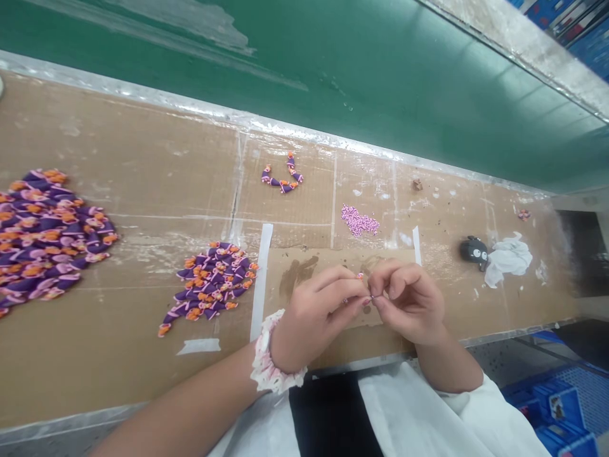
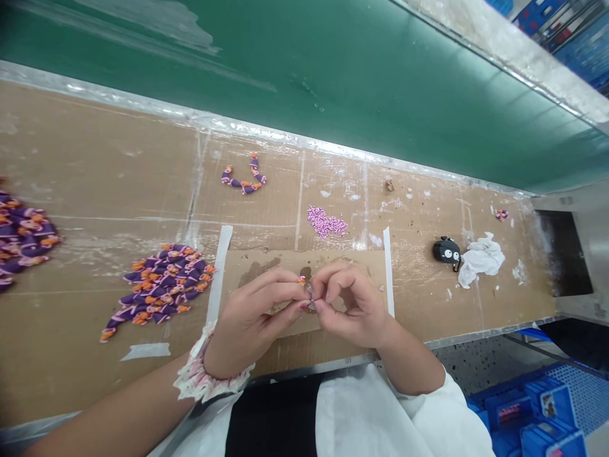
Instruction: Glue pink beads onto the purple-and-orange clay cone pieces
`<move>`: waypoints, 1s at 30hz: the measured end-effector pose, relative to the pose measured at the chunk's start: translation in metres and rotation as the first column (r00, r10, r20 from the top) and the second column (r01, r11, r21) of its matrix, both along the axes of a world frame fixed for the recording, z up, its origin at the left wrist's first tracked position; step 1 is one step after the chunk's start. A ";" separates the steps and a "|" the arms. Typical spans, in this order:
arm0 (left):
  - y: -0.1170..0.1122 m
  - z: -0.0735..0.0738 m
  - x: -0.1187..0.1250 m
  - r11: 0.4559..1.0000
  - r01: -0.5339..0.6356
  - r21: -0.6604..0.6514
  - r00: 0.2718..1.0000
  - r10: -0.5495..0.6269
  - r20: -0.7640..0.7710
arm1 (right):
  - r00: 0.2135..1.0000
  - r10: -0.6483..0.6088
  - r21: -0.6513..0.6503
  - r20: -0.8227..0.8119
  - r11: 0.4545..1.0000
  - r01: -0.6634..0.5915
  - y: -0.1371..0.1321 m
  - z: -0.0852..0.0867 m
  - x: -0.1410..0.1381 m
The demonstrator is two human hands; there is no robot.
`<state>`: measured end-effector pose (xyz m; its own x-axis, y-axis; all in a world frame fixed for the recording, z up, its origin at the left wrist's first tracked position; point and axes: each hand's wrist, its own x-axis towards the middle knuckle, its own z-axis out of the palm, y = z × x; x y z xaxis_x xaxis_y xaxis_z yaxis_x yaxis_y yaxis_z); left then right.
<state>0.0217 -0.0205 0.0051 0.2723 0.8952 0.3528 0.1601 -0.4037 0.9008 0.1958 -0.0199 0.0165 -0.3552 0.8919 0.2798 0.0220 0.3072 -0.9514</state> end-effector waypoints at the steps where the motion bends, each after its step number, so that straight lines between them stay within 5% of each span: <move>1: 0.000 0.000 0.000 1.000 0.003 0.013 1.000 -0.003 0.000 | 1.000 0.006 0.000 0.004 1.000 -0.006 0.000 0.000 0.000; 12: 0.000 -0.002 -0.003 0.998 0.042 0.038 0.999 -0.043 0.021 | 0.998 0.038 -0.068 -0.044 0.997 -0.041 0.000 0.003 0.006; 18: 0.009 0.001 -0.008 0.994 -0.059 -0.092 0.997 0.064 0.053 | 0.998 -0.015 -0.080 -0.053 0.997 0.011 0.004 0.008 0.012; 24: 0.010 0.006 -0.003 0.966 0.132 -0.220 0.987 -0.108 0.117 | 0.999 -0.001 -0.075 -0.040 0.997 -0.002 0.003 0.004 0.009; 30: 0.006 0.005 0.001 0.972 0.135 -0.193 0.987 -0.114 0.117 | 0.999 0.038 -0.035 -0.005 0.999 -0.038 0.002 0.002 0.004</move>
<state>0.0225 -0.0146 0.0102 0.3574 0.9118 0.2023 0.0208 -0.2243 0.9743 0.1997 -0.0184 0.0182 -0.3876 0.8873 0.2500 0.0067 0.2739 -0.9617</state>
